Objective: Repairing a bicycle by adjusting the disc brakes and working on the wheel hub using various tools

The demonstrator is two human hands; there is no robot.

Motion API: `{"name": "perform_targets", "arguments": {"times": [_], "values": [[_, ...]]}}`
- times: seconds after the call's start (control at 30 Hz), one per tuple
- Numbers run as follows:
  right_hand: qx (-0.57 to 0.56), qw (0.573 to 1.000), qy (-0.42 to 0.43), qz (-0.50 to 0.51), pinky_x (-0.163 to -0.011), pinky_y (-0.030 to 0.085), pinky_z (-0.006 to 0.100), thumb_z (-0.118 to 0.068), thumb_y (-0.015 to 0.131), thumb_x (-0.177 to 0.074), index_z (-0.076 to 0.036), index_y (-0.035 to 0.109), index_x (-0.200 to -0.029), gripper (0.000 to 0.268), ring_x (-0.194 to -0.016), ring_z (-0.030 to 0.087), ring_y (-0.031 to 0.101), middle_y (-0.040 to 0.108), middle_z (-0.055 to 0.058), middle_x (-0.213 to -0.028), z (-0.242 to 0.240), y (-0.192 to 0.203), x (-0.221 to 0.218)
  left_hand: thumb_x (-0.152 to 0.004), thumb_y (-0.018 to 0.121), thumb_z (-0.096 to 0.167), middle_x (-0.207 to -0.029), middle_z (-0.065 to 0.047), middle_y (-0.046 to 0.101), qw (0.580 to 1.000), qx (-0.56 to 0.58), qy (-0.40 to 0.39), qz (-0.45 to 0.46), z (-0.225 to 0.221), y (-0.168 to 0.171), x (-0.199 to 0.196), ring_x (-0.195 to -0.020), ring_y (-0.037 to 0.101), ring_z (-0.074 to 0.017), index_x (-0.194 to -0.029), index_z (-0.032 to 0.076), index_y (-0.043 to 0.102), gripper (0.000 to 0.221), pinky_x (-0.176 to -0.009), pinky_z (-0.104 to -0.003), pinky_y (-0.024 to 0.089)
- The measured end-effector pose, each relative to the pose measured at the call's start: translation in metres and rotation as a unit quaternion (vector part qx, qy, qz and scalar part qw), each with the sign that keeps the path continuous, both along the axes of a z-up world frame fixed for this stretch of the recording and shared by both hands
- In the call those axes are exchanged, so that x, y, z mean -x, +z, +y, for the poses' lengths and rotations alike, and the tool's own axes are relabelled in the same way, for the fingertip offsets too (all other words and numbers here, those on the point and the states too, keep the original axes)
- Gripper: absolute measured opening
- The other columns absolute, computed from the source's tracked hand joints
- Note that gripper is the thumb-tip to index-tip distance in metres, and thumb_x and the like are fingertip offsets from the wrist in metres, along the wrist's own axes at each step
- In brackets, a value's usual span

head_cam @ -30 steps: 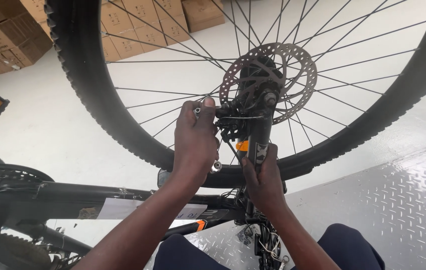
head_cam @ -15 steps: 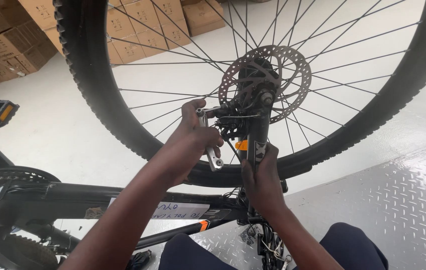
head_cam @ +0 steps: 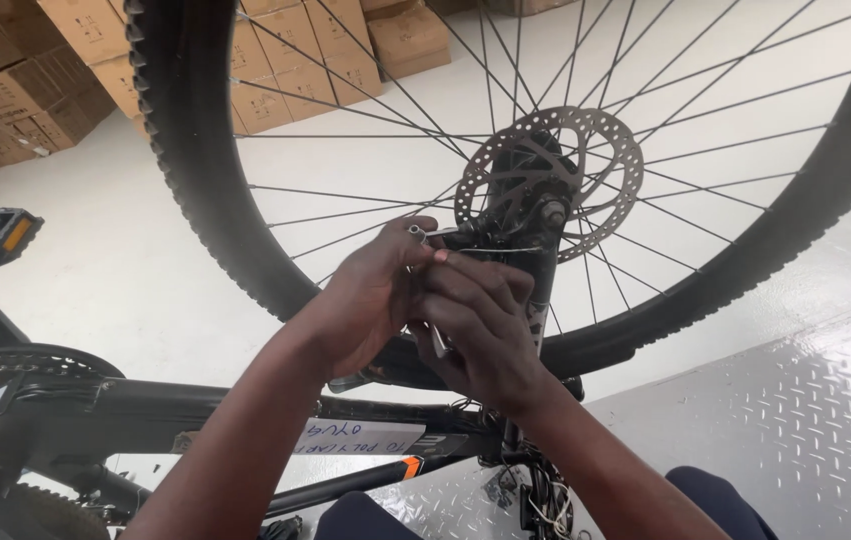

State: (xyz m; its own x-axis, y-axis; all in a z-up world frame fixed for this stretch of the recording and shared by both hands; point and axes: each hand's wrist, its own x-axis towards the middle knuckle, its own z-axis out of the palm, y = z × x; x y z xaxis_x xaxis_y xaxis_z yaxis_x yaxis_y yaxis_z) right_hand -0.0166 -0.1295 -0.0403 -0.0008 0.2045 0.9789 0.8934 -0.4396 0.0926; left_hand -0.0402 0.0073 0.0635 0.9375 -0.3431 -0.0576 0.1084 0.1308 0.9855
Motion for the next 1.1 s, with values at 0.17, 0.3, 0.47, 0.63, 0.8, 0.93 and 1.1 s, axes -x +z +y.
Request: {"name": "perform_targets", "arguments": {"times": [0.17,0.3,0.47,0.63,0.8,0.93,1.1], "values": [[0.008,0.997,0.061,-0.053,-0.097,0.048,0.043,-0.017,0.072,-0.097,-0.006,0.064,-0.100,0.014,-0.108,0.032,0.065,0.068,0.013,-0.111,0.015,0.024,-0.008,-0.094,0.045,0.045,-0.094,-0.012,0.062,0.998,-0.053,0.005,0.045,0.008,0.010,0.003,-0.067,0.063,-0.0221,-0.121,0.011,0.053,0.044,-0.045,-0.039,0.056],[-0.068,0.989,0.128,-0.041,-0.102,0.053,0.053,0.008,0.054,-0.081,-0.002,0.049,-0.090,0.014,-0.099,0.039,0.067,0.067,0.022,-0.096,0.035,0.027,-0.012,-0.084,0.027,0.065,-0.116,-0.013,0.069,0.975,-0.216,-0.004,-0.045,0.010,0.026,0.008,-0.062,0.061,-0.0223,-0.134,0.014,0.058,0.077,-0.048,-0.030,0.054],[-0.168,0.961,0.215,0.031,-0.099,0.054,0.048,0.005,0.046,-0.087,-0.003,0.043,-0.106,0.020,-0.095,0.033,0.064,0.061,0.014,-0.089,0.052,0.021,0.001,-0.094,0.030,0.059,-0.138,-0.010,0.067,0.940,-0.242,-0.008,-0.240,0.027,-0.002,-0.016,-0.130,0.061,-0.0178,-0.110,0.011,0.067,0.063,-0.101,-0.033,0.051],[-0.252,0.922,0.291,0.040,-0.096,0.053,0.047,-0.008,0.047,-0.095,-0.007,0.041,-0.104,0.011,-0.080,0.025,0.058,0.057,0.010,-0.077,0.068,0.015,-0.006,-0.093,0.043,0.043,-0.108,-0.011,0.073,0.976,-0.140,-0.009,-0.166,0.025,-0.005,-0.032,-0.100,0.066,-0.0154,-0.141,0.001,0.060,0.066,-0.095,-0.030,0.051],[-0.234,0.929,0.287,-0.008,-0.068,0.043,0.040,-0.022,0.042,-0.101,-0.002,0.049,-0.084,0.027,-0.059,0.023,0.044,0.039,0.005,-0.064,0.071,0.031,-0.010,-0.097,0.043,0.040,-0.065,-0.002,0.057,0.987,-0.123,-0.040,-0.097,0.027,-0.002,-0.045,-0.082,0.064,-0.0130,-0.144,0.000,0.060,0.064,-0.083,-0.027,0.049],[-0.215,0.941,0.259,-0.023,-0.060,0.033,0.038,-0.030,0.036,-0.106,-0.003,0.045,-0.070,0.046,-0.052,0.023,0.038,0.035,0.007,-0.057,0.074,0.041,-0.008,-0.090,0.044,0.034,-0.105,-0.015,0.076,0.985,-0.167,0.027,-0.034,0.015,0.016,-0.031,-0.105,0.070,-0.0196,-0.139,0.004,0.068,0.062,-0.095,-0.029,0.051],[-0.241,0.931,0.271,-0.053,-0.057,0.032,0.038,-0.027,0.036,-0.103,-0.003,0.042,-0.066,0.045,-0.047,0.022,0.036,0.034,0.008,-0.054,0.080,0.052,-0.014,-0.093,0.059,0.029,-0.068,-0.015,0.059,0.995,-0.065,0.011,-0.073,0.018,0.010,-0.035,-0.064,0.056,-0.0191,-0.118,-0.012,0.071,0.049,-0.053,-0.032,0.046]]}}
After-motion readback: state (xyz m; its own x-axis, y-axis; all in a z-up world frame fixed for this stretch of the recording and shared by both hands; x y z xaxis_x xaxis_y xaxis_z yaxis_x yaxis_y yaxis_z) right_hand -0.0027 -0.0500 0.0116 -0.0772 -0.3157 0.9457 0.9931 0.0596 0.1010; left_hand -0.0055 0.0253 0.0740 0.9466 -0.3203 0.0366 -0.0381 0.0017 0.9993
